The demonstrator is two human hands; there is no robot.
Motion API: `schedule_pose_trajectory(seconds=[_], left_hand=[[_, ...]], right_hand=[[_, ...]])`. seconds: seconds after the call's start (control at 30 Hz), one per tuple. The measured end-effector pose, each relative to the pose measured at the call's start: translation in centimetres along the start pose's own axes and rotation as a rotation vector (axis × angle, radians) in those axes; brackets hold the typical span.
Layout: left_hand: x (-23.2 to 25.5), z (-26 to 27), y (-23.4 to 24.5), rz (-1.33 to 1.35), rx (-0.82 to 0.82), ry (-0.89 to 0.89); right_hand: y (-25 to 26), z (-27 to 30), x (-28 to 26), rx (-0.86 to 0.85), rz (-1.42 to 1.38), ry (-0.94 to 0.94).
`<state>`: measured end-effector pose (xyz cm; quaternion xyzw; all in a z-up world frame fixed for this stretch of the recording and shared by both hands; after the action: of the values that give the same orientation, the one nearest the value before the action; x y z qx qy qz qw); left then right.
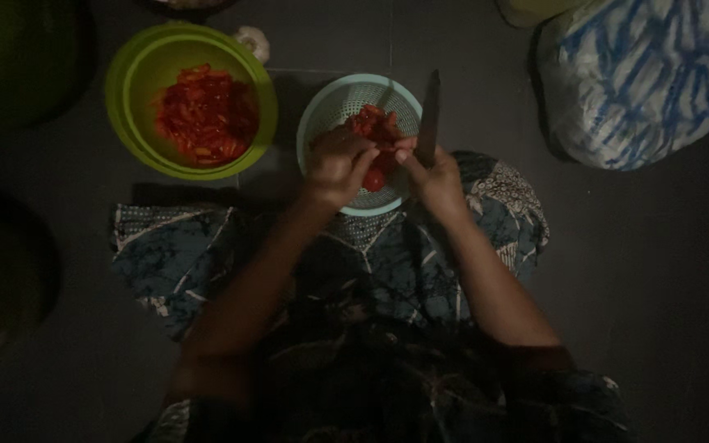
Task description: The person slices tomatoes with a knife and places the pieces into a green bowl.
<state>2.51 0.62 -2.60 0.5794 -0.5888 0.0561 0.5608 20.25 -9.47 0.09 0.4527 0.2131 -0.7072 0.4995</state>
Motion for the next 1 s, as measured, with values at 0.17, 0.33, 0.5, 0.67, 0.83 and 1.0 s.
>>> schedule_pose_trajectory(seconds=[0.17, 0.33, 0.5, 0.67, 0.83, 1.0], left_hand=[[0.1, 0.6, -0.7, -0.025, 0.151, 0.082], [-0.6, 0.8, 0.1, -0.046, 0.153, 0.251], [0.0, 1.8, -0.3, 0.031, -0.083, 0.477], [-0.2, 3.1, -2.7, 0.650, -0.226, 0.613], [-1.8, 3.6, -3.7, 1.043, -0.294, 0.615], [-1.3, 3.5, -2.0, 0.417, -0.307, 0.529]], right_hand=[[-2.5, 1.2, 1.2, -0.007, -0.015, 0.265], [-3.7, 1.7, 1.0, -0.002, -0.147, 0.239], [-3.1, 1.5, 0.5, -0.006, -0.292, 0.071], [-3.6, 1.3, 0.7, -0.051, -0.355, 0.182], [-3.7, 1.5, 0.8, -0.083, -0.444, 0.054], [-3.4, 1.6, 0.4, -0.042, -0.037, 0.521]])
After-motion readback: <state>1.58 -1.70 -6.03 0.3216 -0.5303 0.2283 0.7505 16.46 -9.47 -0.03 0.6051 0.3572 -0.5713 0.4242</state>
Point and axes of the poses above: each hand's wrist, its own z-axis away from the middle knuckle, its own y-axis out of the back of the hand, x = y × z, the point moved 1 cm from there along -z, towards the middle knuckle, and after that the axes turned 8 degrees about -z, right-handed, at the moved point
